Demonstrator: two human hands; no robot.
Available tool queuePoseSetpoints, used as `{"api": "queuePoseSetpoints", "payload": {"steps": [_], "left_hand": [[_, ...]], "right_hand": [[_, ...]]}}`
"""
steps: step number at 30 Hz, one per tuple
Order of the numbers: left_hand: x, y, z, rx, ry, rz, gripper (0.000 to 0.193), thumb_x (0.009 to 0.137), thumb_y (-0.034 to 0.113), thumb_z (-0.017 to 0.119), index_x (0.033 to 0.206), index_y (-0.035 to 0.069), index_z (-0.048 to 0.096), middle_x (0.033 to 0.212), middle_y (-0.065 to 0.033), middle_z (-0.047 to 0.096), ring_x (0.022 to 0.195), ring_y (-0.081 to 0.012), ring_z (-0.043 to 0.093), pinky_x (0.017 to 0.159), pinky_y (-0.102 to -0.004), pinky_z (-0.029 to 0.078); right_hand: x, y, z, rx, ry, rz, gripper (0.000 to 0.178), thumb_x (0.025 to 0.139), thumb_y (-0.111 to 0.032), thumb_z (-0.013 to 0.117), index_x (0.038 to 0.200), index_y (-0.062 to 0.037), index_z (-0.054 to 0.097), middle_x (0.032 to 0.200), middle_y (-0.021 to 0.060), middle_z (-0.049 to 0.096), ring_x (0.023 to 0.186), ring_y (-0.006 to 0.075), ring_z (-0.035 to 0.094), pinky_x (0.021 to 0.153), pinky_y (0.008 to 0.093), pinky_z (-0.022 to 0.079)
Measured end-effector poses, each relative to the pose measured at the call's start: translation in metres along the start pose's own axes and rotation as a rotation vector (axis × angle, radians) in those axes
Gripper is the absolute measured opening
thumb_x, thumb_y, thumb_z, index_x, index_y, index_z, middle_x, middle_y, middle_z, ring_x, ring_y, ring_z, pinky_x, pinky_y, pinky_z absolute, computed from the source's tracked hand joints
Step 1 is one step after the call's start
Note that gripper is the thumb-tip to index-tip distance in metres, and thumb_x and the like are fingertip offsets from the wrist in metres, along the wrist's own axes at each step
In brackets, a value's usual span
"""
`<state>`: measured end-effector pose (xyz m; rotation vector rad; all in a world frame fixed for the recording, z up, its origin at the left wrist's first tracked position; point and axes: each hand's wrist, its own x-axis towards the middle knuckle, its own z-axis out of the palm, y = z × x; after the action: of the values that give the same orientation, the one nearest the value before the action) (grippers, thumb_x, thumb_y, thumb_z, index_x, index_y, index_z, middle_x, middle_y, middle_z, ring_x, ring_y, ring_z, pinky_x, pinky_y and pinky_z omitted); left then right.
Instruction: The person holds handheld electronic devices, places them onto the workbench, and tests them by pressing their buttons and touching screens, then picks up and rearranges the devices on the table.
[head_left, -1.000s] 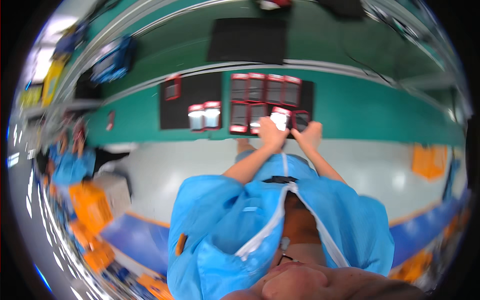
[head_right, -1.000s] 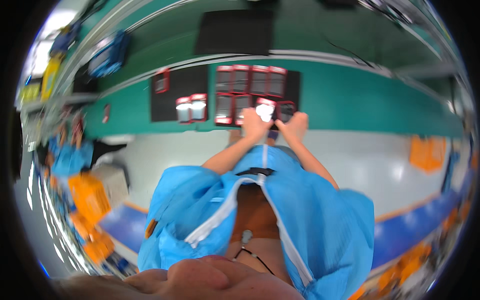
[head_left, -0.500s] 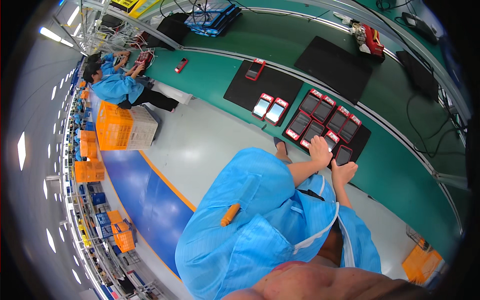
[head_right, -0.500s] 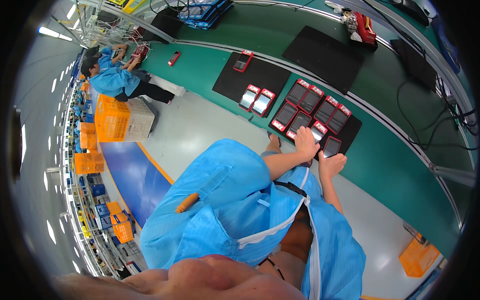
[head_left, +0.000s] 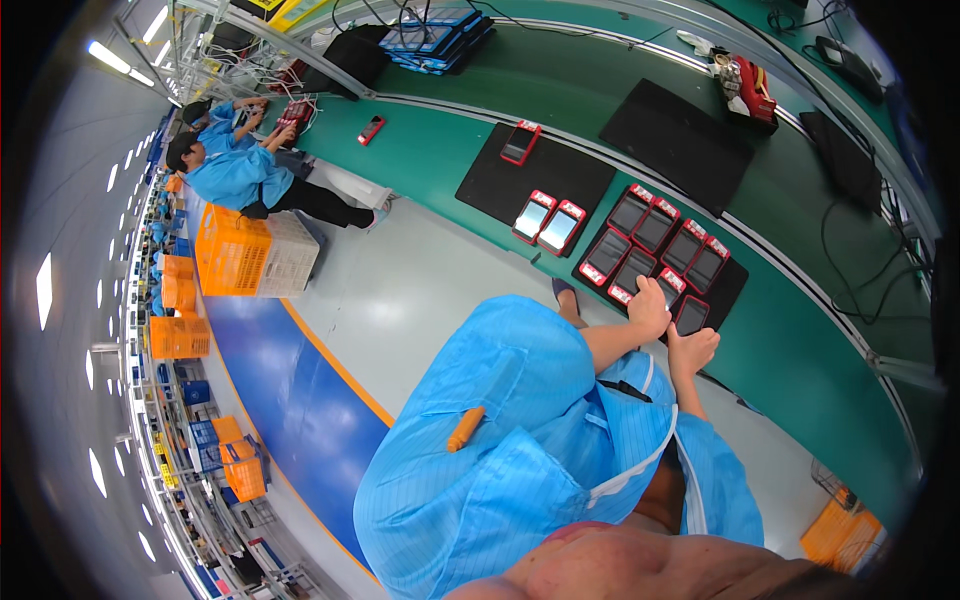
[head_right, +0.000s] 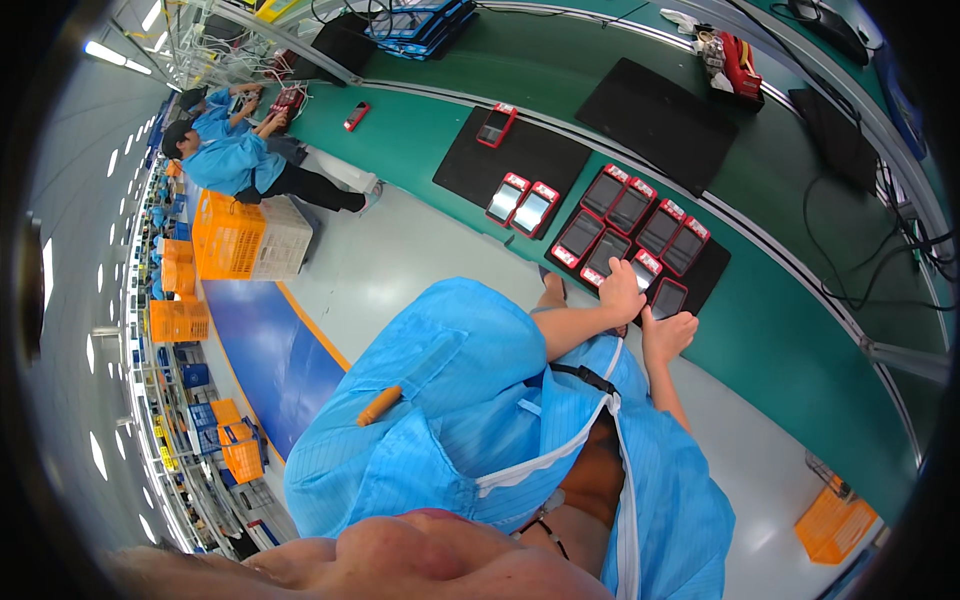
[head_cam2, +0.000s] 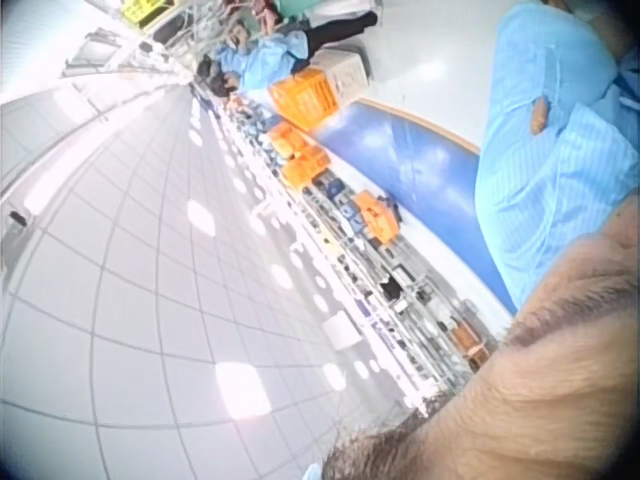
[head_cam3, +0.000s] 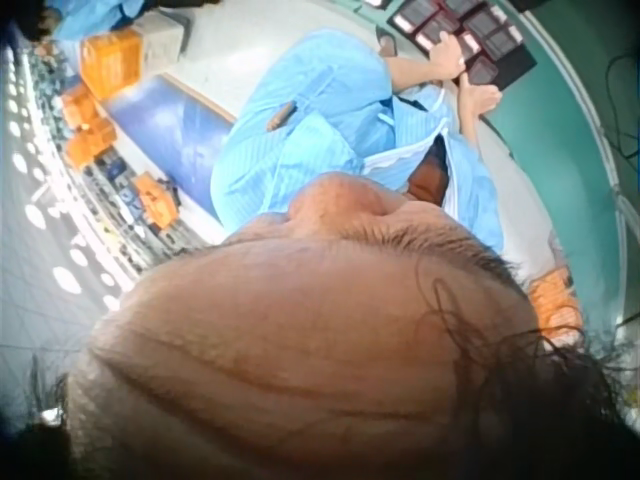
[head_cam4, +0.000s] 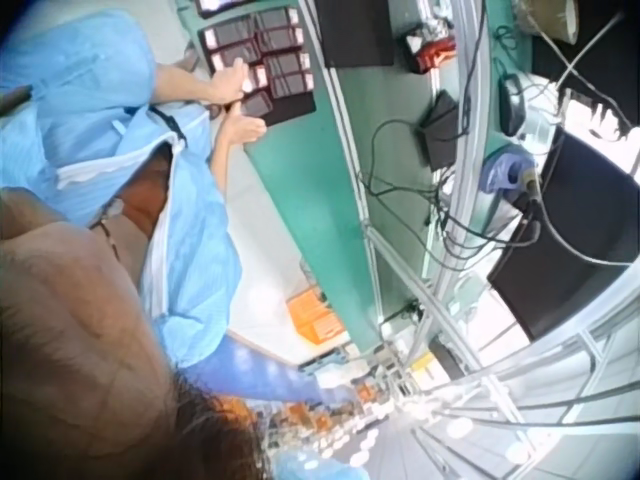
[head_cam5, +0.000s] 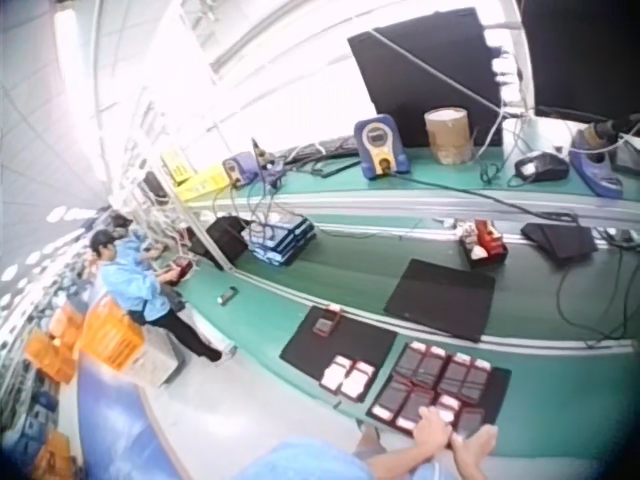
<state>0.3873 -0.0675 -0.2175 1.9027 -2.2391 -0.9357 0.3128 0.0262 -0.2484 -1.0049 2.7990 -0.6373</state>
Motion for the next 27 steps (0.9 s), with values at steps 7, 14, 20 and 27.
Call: {"api": "queuePoseSetpoints", "payload": {"steps": [7,14,20,27], "left_hand": [[0.006,0.0,0.0,0.005,0.032,-0.004,0.061,0.069,0.021,0.083,0.108,-0.001,0.041,0.11,-0.0185,0.044,0.087,-0.036,0.066,0.072,-0.0435,0.055],[0.005,0.0,0.008,0.02,0.025,-0.046,0.062,0.069,0.021,0.084,0.109,-0.001,0.041,0.111,-0.0179,0.044,0.089,-0.0365,0.065,0.073,-0.0436,0.055],[-0.005,0.003,0.0,0.033,0.028,-0.021,0.059,0.069,0.016,0.082,0.108,-0.002,0.041,0.111,-0.0169,0.044,0.088,-0.0335,0.066,0.072,-0.0408,0.057],[-0.003,0.007,-0.012,0.092,0.013,0.03,0.066,0.07,0.023,0.082,0.115,-0.003,0.04,0.114,-0.0188,0.044,0.096,-0.0365,0.064,0.077,-0.0442,0.055]], "right_hand": [[0.005,-0.004,0.005,0.027,0.01,0.031,0.066,0.062,-0.047,0.083,0.088,0.0031,0.05,0.097,0.0206,0.053,0.097,0.0395,0.053,0.083,0.0494,0.044],[0.002,-0.002,0.001,0.017,0.004,0.038,0.063,0.062,-0.043,0.084,0.089,0.0025,0.049,0.097,0.0198,0.052,0.097,0.0388,0.053,0.083,0.049,0.043],[-0.005,0.005,0.004,0.013,0.03,0.025,0.064,0.062,-0.045,0.083,0.088,0.0019,0.049,0.097,0.0195,0.052,0.094,0.0386,0.053,0.081,0.049,0.043],[0.003,0.004,0.013,-0.041,0.045,0.021,0.065,0.056,-0.051,0.083,0.084,0.0011,0.056,0.091,0.0179,0.055,0.089,0.0365,0.055,0.073,0.0487,0.044]]}}
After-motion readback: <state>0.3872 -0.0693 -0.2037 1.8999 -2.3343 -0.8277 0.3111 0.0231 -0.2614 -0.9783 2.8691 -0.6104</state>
